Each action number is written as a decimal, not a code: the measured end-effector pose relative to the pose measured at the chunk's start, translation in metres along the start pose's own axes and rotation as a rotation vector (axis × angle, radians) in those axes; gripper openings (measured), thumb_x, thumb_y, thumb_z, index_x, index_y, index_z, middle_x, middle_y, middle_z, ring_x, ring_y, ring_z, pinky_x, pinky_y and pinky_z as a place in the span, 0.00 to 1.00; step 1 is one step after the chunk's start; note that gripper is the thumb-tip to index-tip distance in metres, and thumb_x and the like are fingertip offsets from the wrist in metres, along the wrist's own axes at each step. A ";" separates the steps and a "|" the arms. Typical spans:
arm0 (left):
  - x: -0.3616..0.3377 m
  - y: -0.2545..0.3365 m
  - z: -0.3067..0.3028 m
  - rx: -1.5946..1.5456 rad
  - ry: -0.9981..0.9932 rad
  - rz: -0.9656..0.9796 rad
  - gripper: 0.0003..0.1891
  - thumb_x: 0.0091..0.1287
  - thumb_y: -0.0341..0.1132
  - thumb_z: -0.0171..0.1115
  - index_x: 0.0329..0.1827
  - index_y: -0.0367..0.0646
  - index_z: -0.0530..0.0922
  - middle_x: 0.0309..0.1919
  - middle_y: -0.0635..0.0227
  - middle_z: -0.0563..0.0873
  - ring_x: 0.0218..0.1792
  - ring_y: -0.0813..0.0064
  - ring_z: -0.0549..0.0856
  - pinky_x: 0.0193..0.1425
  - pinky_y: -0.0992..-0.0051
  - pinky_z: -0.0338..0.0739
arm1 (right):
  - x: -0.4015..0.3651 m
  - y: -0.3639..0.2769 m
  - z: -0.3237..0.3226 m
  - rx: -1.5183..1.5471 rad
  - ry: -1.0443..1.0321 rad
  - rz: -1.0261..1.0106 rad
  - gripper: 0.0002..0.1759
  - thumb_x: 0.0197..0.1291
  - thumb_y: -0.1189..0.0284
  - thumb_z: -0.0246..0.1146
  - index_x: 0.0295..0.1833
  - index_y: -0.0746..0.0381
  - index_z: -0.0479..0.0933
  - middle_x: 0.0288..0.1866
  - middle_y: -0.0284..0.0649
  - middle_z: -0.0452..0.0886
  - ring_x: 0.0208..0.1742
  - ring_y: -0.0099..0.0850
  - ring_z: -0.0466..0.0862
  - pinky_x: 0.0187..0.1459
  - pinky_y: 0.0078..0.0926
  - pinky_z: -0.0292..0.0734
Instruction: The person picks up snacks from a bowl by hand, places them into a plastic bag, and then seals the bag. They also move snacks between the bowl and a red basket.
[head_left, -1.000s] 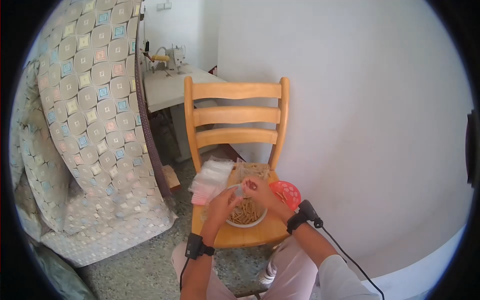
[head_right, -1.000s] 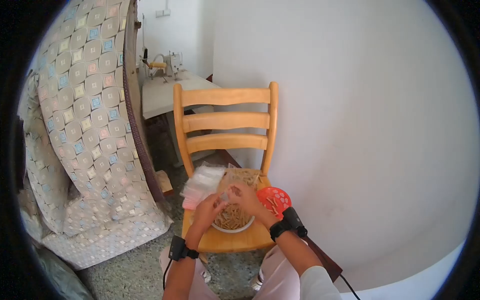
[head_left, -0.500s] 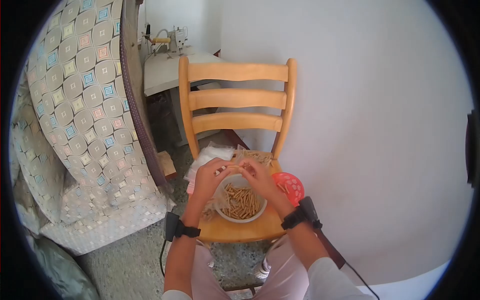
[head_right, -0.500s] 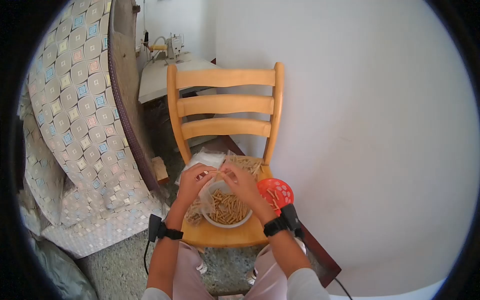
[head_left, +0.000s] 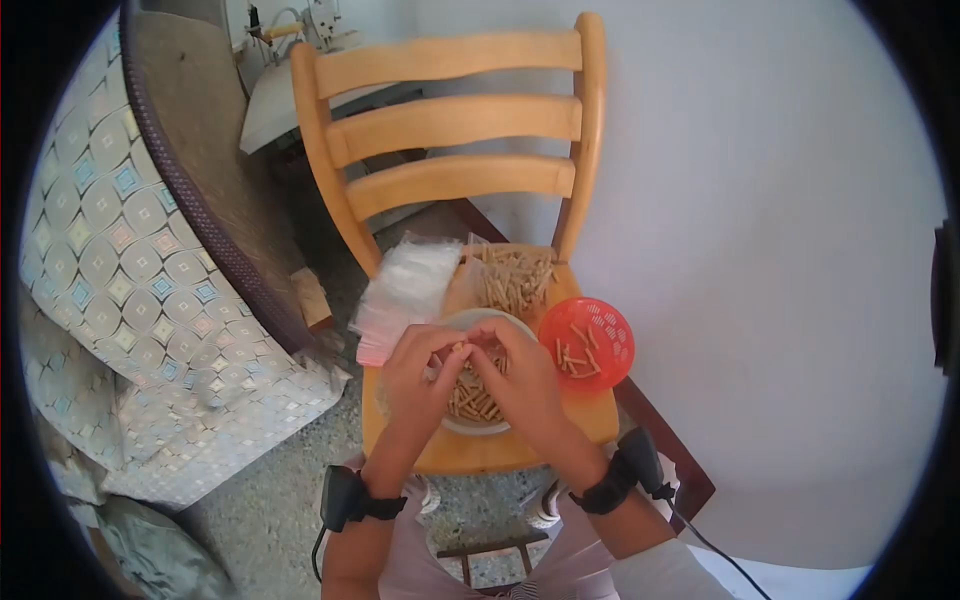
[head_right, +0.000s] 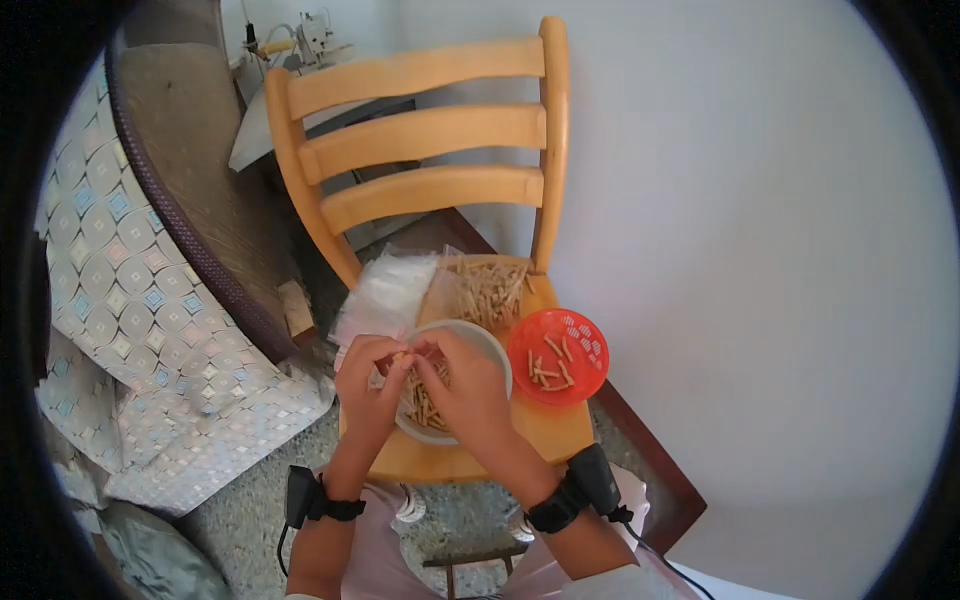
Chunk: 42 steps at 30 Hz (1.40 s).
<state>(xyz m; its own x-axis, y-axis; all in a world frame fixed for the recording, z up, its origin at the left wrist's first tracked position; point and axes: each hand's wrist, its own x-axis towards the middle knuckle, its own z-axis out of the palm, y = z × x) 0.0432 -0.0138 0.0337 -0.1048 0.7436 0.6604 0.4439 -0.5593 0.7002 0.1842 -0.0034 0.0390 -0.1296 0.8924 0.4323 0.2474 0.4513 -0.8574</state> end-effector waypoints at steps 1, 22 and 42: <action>-0.002 0.001 -0.002 0.020 -0.017 0.007 0.07 0.62 0.24 0.70 0.42 0.39 0.84 0.36 0.65 0.85 0.31 0.77 0.79 0.36 0.78 0.73 | 0.001 0.000 -0.001 0.005 -0.001 0.021 0.12 0.64 0.72 0.66 0.52 0.61 0.79 0.41 0.47 0.85 0.42 0.43 0.87 0.42 0.37 0.80; 0.015 -0.034 0.011 -0.081 -0.069 -0.254 0.10 0.66 0.26 0.68 0.50 0.42 0.85 0.46 0.68 0.86 0.36 0.80 0.83 0.36 0.79 0.75 | 0.034 0.012 0.006 0.065 0.050 0.024 0.09 0.60 0.75 0.69 0.47 0.63 0.84 0.42 0.40 0.83 0.37 0.30 0.84 0.40 0.25 0.78; 0.028 -0.033 -0.009 -0.430 -0.141 -0.336 0.09 0.63 0.28 0.72 0.45 0.39 0.84 0.37 0.72 0.85 0.35 0.83 0.80 0.40 0.81 0.74 | 0.034 0.010 -0.003 0.037 -0.019 0.140 0.10 0.60 0.74 0.70 0.47 0.64 0.83 0.43 0.43 0.86 0.40 0.34 0.86 0.43 0.29 0.79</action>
<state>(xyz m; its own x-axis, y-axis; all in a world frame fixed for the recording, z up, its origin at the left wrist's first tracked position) 0.0173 0.0220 0.0318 -0.0445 0.9318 0.3601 0.0011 -0.3604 0.9328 0.1853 0.0313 0.0454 -0.1150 0.9460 0.3030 0.2290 0.3220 -0.9186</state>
